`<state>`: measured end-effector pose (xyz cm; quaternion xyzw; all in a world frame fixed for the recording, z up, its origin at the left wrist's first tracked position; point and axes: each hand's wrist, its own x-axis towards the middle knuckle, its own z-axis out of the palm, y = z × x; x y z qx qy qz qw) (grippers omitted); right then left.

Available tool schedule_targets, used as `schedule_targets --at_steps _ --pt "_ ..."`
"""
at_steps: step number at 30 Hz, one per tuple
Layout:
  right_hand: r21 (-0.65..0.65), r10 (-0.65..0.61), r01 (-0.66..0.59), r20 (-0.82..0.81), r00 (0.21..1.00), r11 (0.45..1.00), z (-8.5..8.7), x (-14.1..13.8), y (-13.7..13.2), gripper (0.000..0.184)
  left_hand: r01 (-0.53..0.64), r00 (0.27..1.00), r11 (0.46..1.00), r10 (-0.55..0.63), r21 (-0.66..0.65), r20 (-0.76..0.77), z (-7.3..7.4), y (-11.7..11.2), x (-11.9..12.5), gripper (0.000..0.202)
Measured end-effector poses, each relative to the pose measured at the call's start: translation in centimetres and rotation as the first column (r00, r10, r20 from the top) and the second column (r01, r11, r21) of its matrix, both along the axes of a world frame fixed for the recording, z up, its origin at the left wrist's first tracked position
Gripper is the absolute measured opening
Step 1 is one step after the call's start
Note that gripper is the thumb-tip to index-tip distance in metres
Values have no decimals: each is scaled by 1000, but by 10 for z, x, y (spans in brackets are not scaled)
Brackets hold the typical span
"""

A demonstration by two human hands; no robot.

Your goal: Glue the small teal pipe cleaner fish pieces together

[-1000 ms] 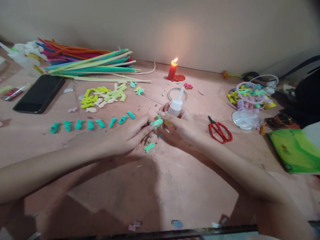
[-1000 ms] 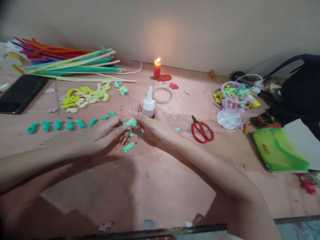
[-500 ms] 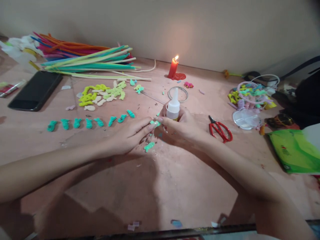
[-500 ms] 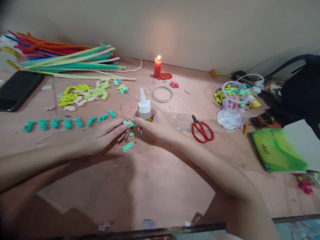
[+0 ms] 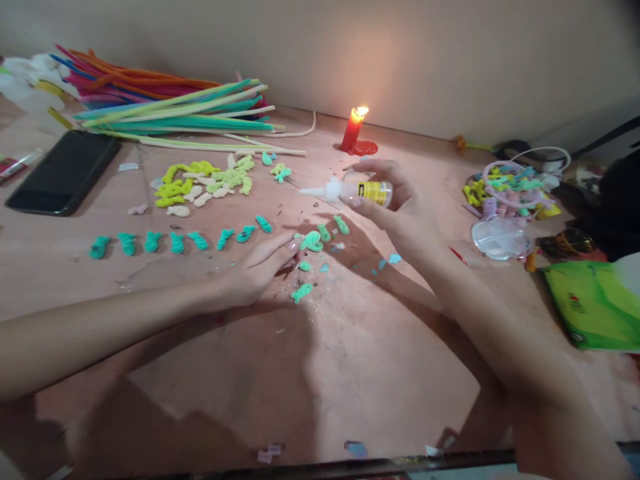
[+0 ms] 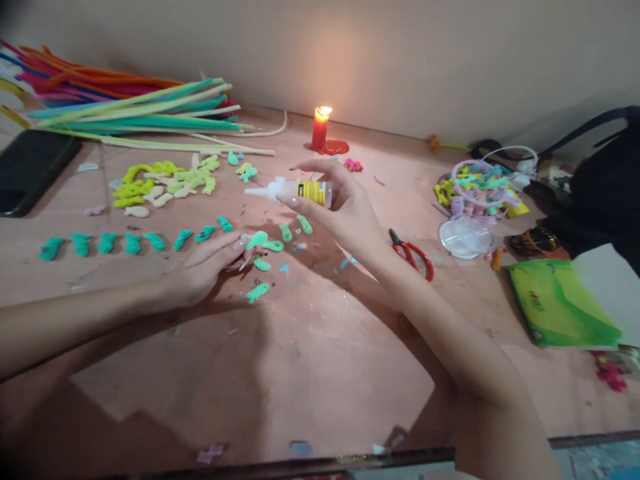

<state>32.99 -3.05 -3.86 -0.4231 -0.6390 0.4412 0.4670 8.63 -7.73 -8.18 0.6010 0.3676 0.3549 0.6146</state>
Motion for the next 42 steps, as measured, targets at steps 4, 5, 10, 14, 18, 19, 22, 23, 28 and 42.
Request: schedule_targets --at_steps 4,5,10,14,18,19,22,23,28,42 --pt "-37 13 -18 -125 992 999 4 -4 7 33 -16 999 999 17 31 -27 -6 4 -1 56" --pt "-60 41 -52 -169 985 997 4 -7 9 35 -25 999 999 26 30 -28 -7 4 -1 55" --pt "-263 74 -175 -354 932 949 13 -30 20 26 -62 995 997 66 53 -78 -9 4 1 48" --pt "-316 78 -277 -520 850 908 21 -52 23 18 -84 988 993 94 79 -126 -5 5 1 40" --pt "-254 93 -272 -550 830 928 28 -70 26 36 -99 979 987 120 127 -166 -4 5 -1 36" --pt "-249 88 -253 -528 845 935 30 -73 27 42 -102 978 985 125 136 -169 -5 5 -1 36" --pt "-221 70 -180 -431 900 958 38 -74 32 54 -100 978 984 124 145 -168 -6 5 -1 37" --pt "-196 62 -152 -402 913 969 39 -71 33 57 -100 979 984 124 145 -164 -7 5 -1 37" --pt "-168 36 -105 -374 927 980 18 -49 24 59 -88 980 985 113 149 -162 -9 5 -1 38" --pt "-140 119 -176 -343 932 974 0 -41 4 56 -63 972 985 97 160 -213 -7 5 -2 36"
